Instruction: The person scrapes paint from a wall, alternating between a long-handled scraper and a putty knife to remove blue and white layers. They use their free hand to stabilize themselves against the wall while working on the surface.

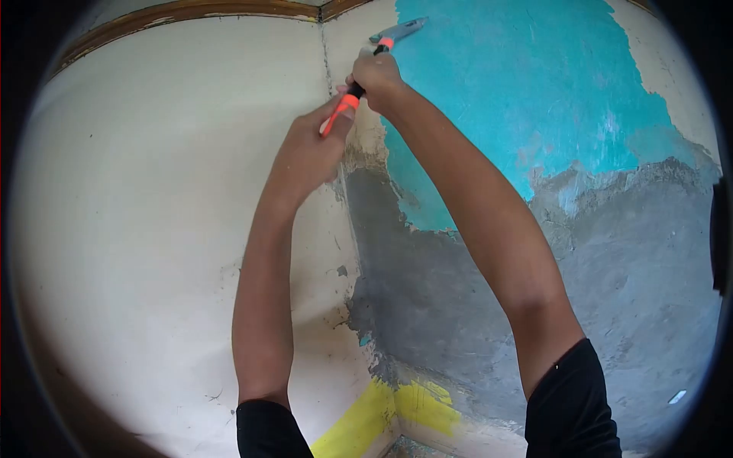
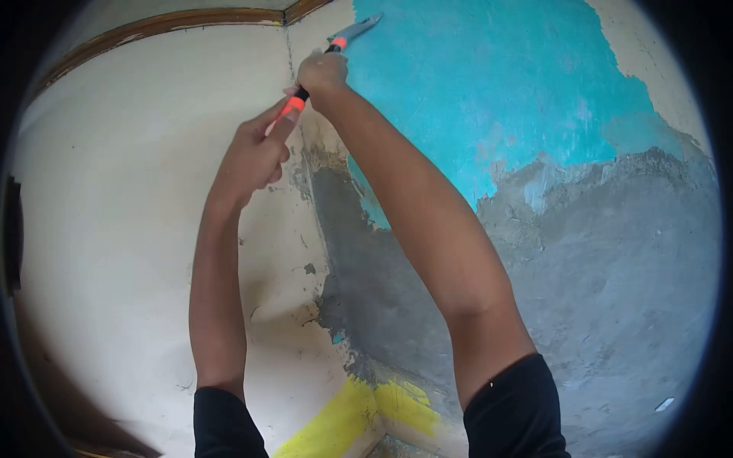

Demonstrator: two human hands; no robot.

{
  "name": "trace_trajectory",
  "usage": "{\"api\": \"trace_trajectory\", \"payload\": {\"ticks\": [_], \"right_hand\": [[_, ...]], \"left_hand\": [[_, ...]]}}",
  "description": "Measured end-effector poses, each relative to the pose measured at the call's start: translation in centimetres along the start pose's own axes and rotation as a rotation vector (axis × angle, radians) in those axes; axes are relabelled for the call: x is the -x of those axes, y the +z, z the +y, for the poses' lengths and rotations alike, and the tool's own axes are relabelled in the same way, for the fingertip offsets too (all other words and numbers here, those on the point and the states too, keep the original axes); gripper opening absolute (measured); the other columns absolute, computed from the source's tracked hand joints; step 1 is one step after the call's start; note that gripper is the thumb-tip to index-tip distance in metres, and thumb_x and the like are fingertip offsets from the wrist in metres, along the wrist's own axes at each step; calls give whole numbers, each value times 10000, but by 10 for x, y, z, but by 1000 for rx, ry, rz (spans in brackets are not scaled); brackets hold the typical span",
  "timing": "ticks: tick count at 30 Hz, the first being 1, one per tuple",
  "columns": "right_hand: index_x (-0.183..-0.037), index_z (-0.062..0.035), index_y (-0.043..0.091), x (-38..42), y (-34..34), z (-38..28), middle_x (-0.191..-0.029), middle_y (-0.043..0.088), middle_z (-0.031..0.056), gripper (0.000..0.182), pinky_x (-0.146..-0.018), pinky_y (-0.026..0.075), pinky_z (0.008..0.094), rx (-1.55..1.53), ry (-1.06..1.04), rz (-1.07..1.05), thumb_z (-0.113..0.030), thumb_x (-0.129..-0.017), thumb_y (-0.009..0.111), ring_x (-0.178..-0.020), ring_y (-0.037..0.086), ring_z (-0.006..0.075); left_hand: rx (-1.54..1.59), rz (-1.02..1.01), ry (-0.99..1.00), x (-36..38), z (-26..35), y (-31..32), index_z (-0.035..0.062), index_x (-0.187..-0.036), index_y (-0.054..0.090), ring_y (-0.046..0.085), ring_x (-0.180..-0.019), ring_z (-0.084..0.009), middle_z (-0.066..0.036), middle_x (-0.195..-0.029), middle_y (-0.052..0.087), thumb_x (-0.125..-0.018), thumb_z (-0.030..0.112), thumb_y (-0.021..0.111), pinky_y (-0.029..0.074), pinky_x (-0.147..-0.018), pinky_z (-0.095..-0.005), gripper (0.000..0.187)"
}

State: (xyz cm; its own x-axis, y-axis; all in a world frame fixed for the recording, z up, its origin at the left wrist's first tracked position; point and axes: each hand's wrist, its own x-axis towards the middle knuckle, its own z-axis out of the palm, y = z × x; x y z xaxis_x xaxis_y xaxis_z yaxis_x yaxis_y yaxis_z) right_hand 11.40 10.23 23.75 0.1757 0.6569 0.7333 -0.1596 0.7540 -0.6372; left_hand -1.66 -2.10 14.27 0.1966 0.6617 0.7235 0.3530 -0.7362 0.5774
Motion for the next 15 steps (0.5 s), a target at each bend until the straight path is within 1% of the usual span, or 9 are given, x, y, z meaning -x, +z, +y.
{"api": "trace_trajectory", "payload": {"ticks": [2, 4, 6, 7, 9, 11, 13, 14, 15], "right_hand": [[-933, 119, 464, 31, 4, -8, -752, 566, 185, 343, -531, 571, 397, -52, 63, 138, -209, -1004, 397, -567, 634, 315], [-943, 122, 466, 20, 8, -1, -739, 568, 180, 379, -506, 570, 403, -17, 52, 174, -245, -1012, 408, -535, 626, 307], [-946, 127, 467, -5, 14, 28, -728, 567, 179, 394, -488, 570, 395, 167, -65, 363, -259, -1011, 423, -523, 624, 304], [-931, 116, 472, -7, 12, 35, -710, 560, 168, 371, -468, 563, 392, 208, -83, 378, -245, -1005, 432, -522, 608, 280], [-921, 106, 472, -13, 9, 47, -714, 551, 160, 355, -460, 556, 391, 231, -117, 378, -239, -999, 441, -529, 593, 262], [-910, 96, 472, -21, -4, 57, -717, 543, 152, 339, -452, 548, 389, 258, -159, 388, -232, -992, 451, -536, 577, 243], [-897, 77, 467, -5, -17, 49, -731, 524, 138, 325, -455, 543, 385, 202, -144, 294, -234, -991, 467, -559, 550, 212], [-897, 77, 467, 16, -21, 34, -731, 524, 138, 325, -455, 543, 385, 206, -142, 290, -234, -991, 467, -559, 550, 212], [-895, 74, 464, 48, -25, 13, -740, 521, 136, 322, -464, 545, 383, 129, -90, 216, -234, -987, 478, -565, 551, 208]], "left_hand": [[9, -10, -11, 7, -4, 2, 181, -1445, 456, 338, -450, -61, 27, -600, 399, -987, 366, 510, 287, -408, -247, 497], [24, -16, -8, 2, -7, 2, 174, -1449, 450, 336, -455, -59, 29, -600, 397, -988, 357, 506, 295, -412, -247, 499], [40, -18, 16, -2, -20, 2, 160, -1454, 440, 331, -459, -58, 31, -594, 392, -991, 341, 501, 319, -420, -251, 501], [39, -20, 9, -4, -29, 5, 160, -1454, 440, 331, -459, -58, 31, -594, 392, -991, 341, 501, 319, -420, -251, 501], [35, -7, 123, -5, -39, 12, 148, -1460, 427, 358, -472, -60, 27, -604, 398, -995, 336, 501, 344, -422, -251, 507], [41, -2, 95, 1, -35, 22, 144, -1460, 426, 377, -485, -63, 23, -620, 410, -997, 333, 498, 357, -423, -254, 505], [51, 3, 61, 10, -34, 37, 140, -1460, 425, 395, -497, -66, 19, -636, 421, -999, 330, 496, 370, -423, -257, 504], [41, 35, 104, 12, -37, 45, 141, -1468, 410, 408, -507, -68, 15, -651, 426, -1002, 329, 487, 383, -430, -260, 508], [29, 65, 146, 15, -38, 53, 142, -1476, 395, 420, -516, -71, 11, -665, 432, -1005, 329, 479, 395, -437, -263, 513]]}}
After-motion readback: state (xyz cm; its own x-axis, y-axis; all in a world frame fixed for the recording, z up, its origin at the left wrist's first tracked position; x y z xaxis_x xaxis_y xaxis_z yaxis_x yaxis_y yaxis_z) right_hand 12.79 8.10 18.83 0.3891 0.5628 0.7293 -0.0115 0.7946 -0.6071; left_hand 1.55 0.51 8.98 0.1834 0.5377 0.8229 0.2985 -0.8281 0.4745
